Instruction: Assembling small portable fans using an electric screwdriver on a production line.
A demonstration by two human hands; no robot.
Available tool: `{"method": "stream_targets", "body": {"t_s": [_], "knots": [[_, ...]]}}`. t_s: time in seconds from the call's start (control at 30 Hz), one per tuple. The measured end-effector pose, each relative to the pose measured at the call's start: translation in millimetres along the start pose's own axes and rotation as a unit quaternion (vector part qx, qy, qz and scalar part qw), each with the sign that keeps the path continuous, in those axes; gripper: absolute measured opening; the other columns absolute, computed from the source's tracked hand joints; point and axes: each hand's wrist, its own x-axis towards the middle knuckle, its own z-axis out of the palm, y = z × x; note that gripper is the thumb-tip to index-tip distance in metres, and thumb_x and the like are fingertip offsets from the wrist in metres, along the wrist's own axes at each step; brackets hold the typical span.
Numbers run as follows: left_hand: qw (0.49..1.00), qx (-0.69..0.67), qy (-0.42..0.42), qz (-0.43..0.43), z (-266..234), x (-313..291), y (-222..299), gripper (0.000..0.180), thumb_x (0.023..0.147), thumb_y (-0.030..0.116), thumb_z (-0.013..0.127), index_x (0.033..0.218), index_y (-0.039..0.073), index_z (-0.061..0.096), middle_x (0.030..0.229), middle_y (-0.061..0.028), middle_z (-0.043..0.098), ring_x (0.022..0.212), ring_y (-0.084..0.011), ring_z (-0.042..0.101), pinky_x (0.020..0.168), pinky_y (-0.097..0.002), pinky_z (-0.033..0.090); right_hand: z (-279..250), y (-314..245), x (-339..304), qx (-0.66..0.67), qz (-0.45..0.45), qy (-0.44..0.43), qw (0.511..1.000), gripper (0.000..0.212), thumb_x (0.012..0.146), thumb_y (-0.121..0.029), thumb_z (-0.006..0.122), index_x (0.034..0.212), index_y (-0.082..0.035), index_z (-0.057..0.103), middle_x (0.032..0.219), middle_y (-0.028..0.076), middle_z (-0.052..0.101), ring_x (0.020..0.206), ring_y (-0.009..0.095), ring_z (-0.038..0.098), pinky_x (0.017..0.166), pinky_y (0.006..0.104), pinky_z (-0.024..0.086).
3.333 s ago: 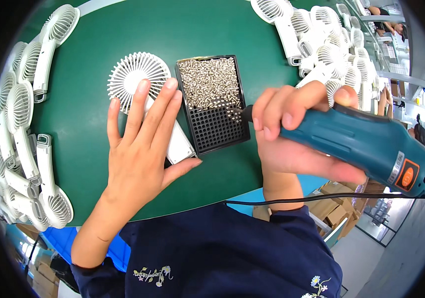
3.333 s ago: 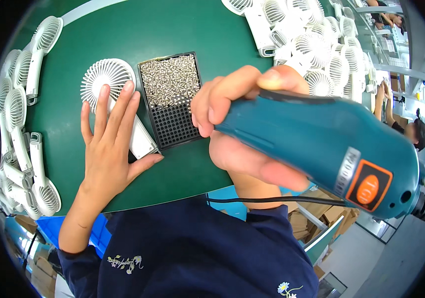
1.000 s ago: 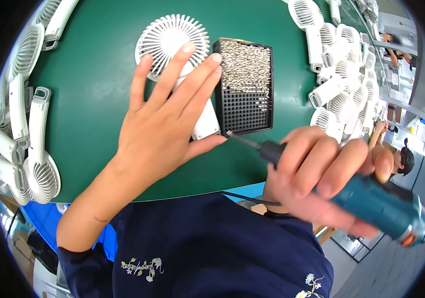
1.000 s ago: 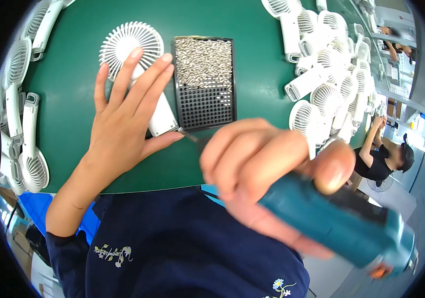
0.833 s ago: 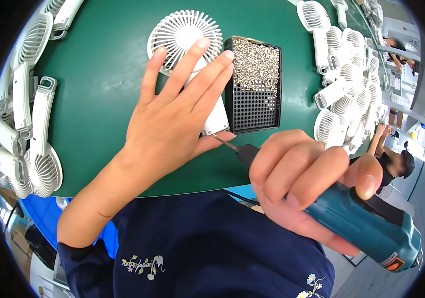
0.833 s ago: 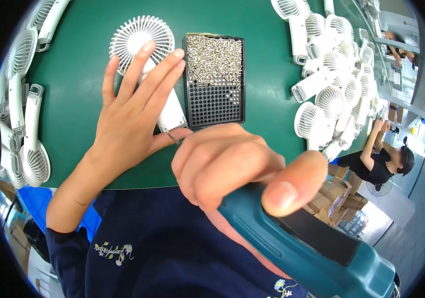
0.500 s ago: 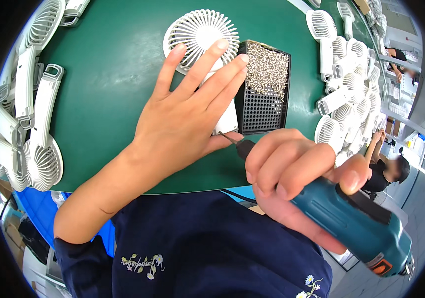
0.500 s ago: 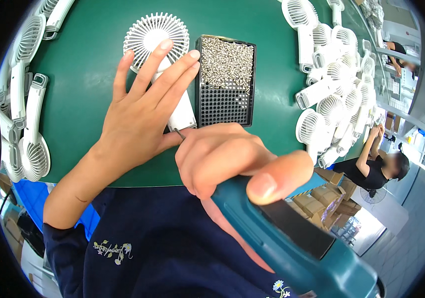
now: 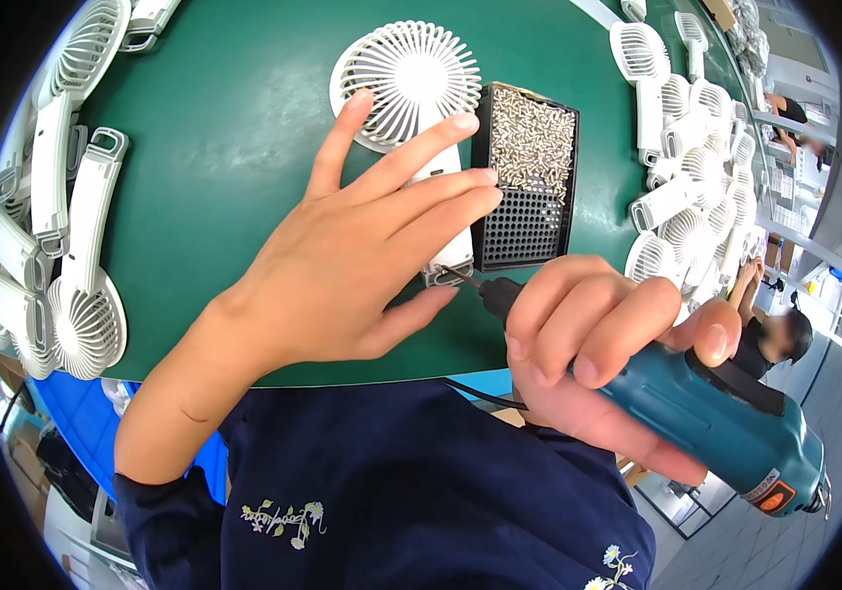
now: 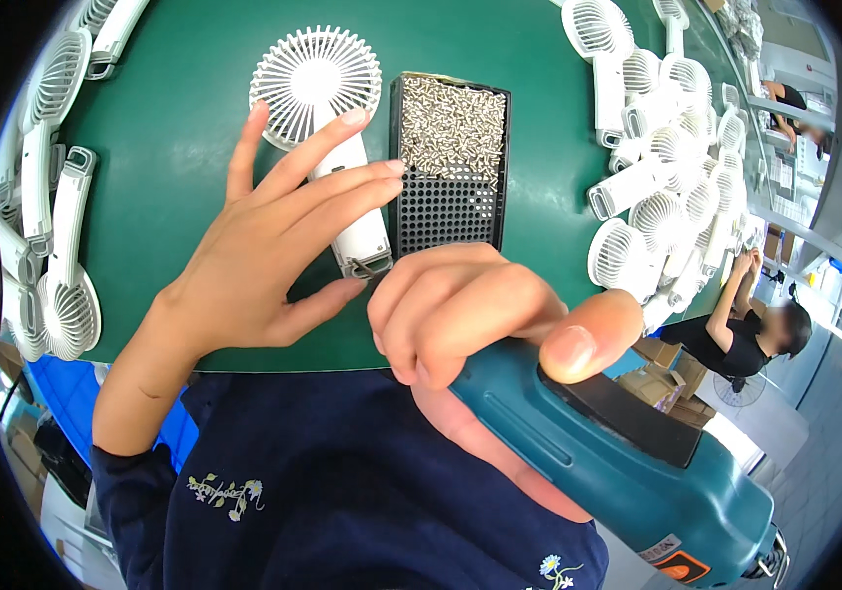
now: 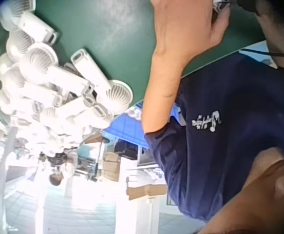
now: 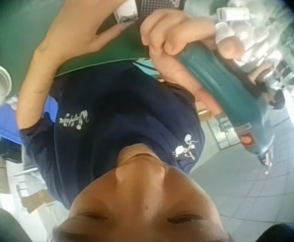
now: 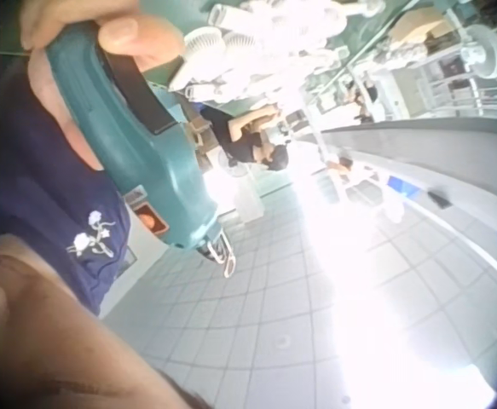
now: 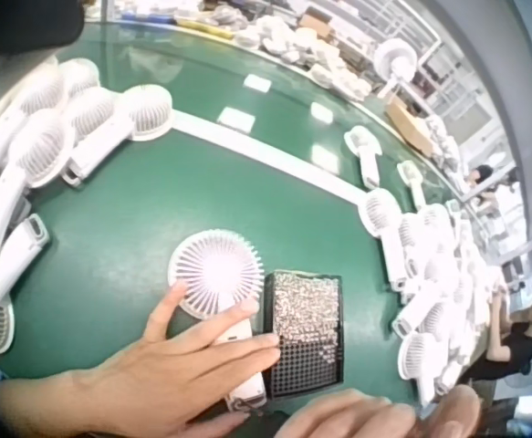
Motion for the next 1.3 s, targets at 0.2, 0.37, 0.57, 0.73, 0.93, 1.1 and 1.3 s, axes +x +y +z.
{"method": "stream_targets", "body": {"t_s": [0.2, 0.37, 0.57, 0.73, 0.93, 1.1, 1.3], "knots": [[0.999, -0.015, -0.032, 0.030, 2.0, 0.1, -1.4, 0.062, 0.075, 0.013, 0.069, 0.135, 0.009, 0.056, 0.143, -0.0032, 0.054, 0.144, -0.0243, 0.037, 0.117, -0.0641, -0.003, -3.7, -2.0, -2.0, -0.006, 0.013, -0.026, 1.000, 0.078, 0.086, -0.071, 0.059, 0.136, -0.015, 0.038, 0.078, 0.006, 0.052, 0.047, 0.015, 0.049, 0.042, 0.0296, 0.046], [0.999, 0.010, -0.039, 0.034, 1.4, -0.1, -1.9, 0.057, 0.076, 0.012, 0.067, 0.132, 0.008, 0.057, 0.143, -0.0036, 0.054, 0.144, -0.0241, 0.037, 0.117, -0.0644, -0.003, -2.0, -0.4, -1.8, -0.001, 0.012, -0.018, 1.000, 0.078, 0.086, -0.071, 0.059, 0.136, -0.015, 0.038, 0.079, 0.007, 0.053, 0.047, 0.016, 0.049, 0.042, 0.0300, 0.047], [0.999, 0.003, -0.039, 0.032, 1.2, 1.4, -0.3, 0.052, 0.078, 0.010, 0.065, 0.129, 0.007, 0.058, 0.142, -0.0036, 0.054, 0.144, -0.0246, 0.037, 0.117, -0.0639, -0.002, 0.4, -0.9, -3.4, -0.002, -0.002, 0.001, 1.000, 0.074, 0.087, -0.068, 0.059, 0.135, -0.015, 0.038, 0.079, 0.007, 0.053, 0.048, 0.016, 0.049, 0.042, 0.0304, 0.047], [0.999, 0.011, -0.039, 0.029, 1.9, 0.7, -0.9, 0.050, 0.078, 0.011, 0.066, 0.127, 0.007, 0.059, 0.142, -0.0035, 0.054, 0.144, -0.0245, 0.037, 0.117, -0.0644, -0.002, 0.8, -6.9, -0.7, -0.010, -0.022, 0.011, 1.000, 0.072, 0.088, -0.064, 0.061, 0.133, -0.013, 0.040, 0.079, 0.006, 0.054, 0.047, 0.015, 0.049, 0.042, 0.0293, 0.043], [0.998, 0.022, -0.045, 0.024, 3.0, 1.6, 0.2, 0.051, 0.077, 0.011, 0.066, 0.128, 0.007, 0.059, 0.144, -0.0023, 0.053, 0.144, -0.0248, 0.037, 0.117, -0.0650, -0.002, -1.2, -1.5, -1.9, 0.025, -0.010, 0.019, 0.999, 0.072, 0.089, -0.063, 0.061, 0.135, -0.013, 0.039, 0.078, 0.007, 0.053, 0.046, 0.016, 0.048, 0.041, 0.0295, 0.044], [0.998, 0.028, -0.053, 0.023, 2.3, 1.5, 0.3, 0.054, 0.076, 0.012, 0.066, 0.130, 0.008, 0.058, 0.145, -0.0021, 0.052, 0.144, -0.0254, 0.037, 0.117, -0.0651, -0.002, -2.0, -1.5, -3.1, 0.026, -0.007, 0.032, 0.999, 0.071, 0.090, -0.063, 0.060, 0.136, -0.013, 0.039, 0.078, 0.007, 0.053, 0.046, 0.016, 0.049, 0.041, 0.0299, 0.044], [0.998, 0.023, -0.055, 0.022, 1.1, 1.3, 0.4, 0.056, 0.075, 0.011, 0.064, 0.130, 0.008, 0.058, 0.145, -0.0025, 0.052, 0.144, -0.0260, 0.038, 0.117, -0.0650, -0.003, -1.6, 0.4, -2.9, 0.029, -0.015, 0.023, 0.999, 0.071, 0.089, -0.063, 0.061, 0.136, -0.013, 0.039, 0.079, 0.007, 0.053, 0.046, 0.016, 0.049, 0.042, 0.0301, 0.045]]}}
